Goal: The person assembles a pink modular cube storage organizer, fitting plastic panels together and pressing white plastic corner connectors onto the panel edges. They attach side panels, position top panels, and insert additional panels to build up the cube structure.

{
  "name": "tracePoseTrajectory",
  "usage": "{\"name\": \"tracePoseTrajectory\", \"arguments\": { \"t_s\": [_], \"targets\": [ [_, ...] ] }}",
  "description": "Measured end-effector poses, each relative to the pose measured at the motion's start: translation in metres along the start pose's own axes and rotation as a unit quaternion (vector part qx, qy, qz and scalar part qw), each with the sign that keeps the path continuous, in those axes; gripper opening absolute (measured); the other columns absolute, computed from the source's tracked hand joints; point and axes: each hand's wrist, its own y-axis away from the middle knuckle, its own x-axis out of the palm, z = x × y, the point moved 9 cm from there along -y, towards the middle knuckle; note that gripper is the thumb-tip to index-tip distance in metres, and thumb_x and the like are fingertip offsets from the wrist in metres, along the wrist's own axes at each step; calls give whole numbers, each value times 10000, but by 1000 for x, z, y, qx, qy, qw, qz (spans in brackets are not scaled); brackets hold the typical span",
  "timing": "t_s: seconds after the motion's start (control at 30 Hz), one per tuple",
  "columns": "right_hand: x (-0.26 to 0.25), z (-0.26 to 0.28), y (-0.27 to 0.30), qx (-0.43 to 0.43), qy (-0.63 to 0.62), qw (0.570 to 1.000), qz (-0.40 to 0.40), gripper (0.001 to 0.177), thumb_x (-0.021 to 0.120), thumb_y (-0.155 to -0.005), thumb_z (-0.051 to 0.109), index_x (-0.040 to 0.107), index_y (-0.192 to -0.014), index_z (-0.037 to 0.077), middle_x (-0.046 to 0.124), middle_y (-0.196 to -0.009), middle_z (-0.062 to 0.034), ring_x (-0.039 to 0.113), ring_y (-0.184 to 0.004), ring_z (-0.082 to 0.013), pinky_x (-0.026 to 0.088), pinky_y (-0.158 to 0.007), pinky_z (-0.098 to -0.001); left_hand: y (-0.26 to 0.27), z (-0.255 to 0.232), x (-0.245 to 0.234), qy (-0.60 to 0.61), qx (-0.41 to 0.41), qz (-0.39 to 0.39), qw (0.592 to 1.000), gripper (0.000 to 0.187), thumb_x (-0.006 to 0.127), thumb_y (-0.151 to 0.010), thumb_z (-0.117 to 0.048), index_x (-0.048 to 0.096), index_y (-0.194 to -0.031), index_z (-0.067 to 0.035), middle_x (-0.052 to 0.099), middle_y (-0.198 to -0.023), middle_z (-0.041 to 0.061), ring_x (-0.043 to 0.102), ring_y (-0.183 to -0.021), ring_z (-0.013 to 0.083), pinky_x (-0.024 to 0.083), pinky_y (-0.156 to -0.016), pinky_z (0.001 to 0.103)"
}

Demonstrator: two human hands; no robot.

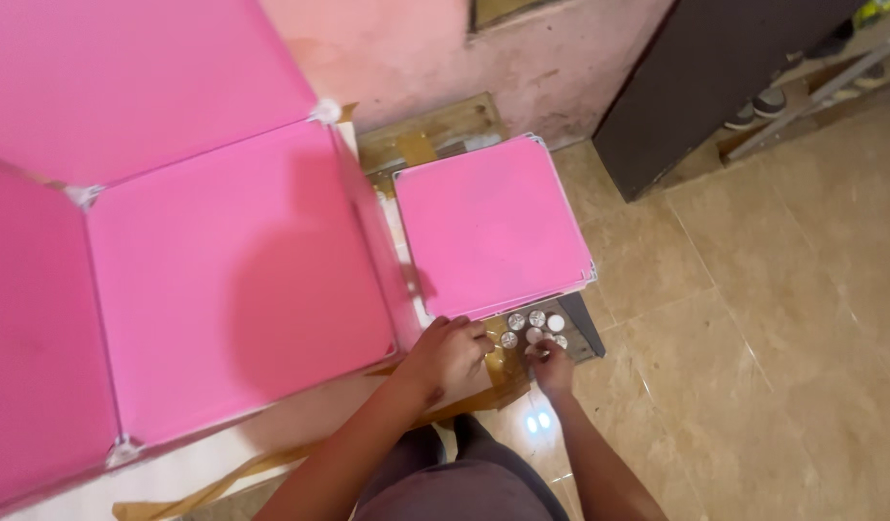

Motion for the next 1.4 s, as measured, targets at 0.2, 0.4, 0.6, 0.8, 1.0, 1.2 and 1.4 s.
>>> {"name": "tracePoseTrajectory", "arguments": {
  "t_s": [0.2,0.4,0.6,0.8,1.0,1.2,1.4],
  "targets": [
    [16,6,-3,-29,26,998,-42,231,761,-784,79,745,-1013,47,675,-994,-178,703,-806,-313,576,-745,-404,-7,5,10,-14,0,43,999,199,619,-855,-138,756,-996,-105,691,-1025,68,617,-1043,275,456,-941,425],
    [30,7,-17,-9,-34,998,-60,248,773,-786,86,727,-1023,32,665,-1043,-171,706,-802,-313,581,-742,-403,-6,13,22,-31,-21,90,995,235,608,-881,-139,754,-1065,-132,685,-1089,61,596,-1098,277,424,-945,435],
    [32,10,-21,-26,-6,997,-77,287,759,-822,94,725,-1099,26,669,-1046,-170,707,-768,-293,579,-749,-407,-2,16,12,-26,-51,91,994,277,596,-889,-123,747,-1121,-139,687,-1131,58,591,-1131,267,421,-986,431],
    [25,73,-13,-106,-22,993,-55,237,710,-859,49,733,-1094,27,680,-992,-166,701,-760,-262,577,-702,-378,4,7,-28,-22,-60,42,997,280,625,-858,-80,729,-1117,-99,681,-1142,74,593,-1115,279,442,-949,437],
    [33,212,-10,-147,-188,965,112,184,630,-967,81,737,-1112,41,754,-932,-65,669,-738,-117,556,-664,-273,35,2,-95,-10,-76,-144,987,252,645,-853,-55,709,-1096,-69,676,-1149,92,627,-1073,291,493,-913,434],
    [33,326,33,-173,-224,924,256,192,624,-1011,118,730,-1160,58,719,-869,-2,593,-711,-54,510,-627,-235,98,25,-142,-9,-153,-233,960,287,792,-750,-148,698,-1007,-62,648,-1124,103,596,-1073,322,489,-891,447],
    [29,375,59,-233,-204,917,250,188,729,-931,65,630,-1090,42,572,-718,9,507,-608,-57,419,-513,-231,149,54,-132,-37,-230,-177,956,368,837,-681,-204,692,-1000,-91,628,-1144,54,572,-1128,274,461,-922,427]
  ]
}}
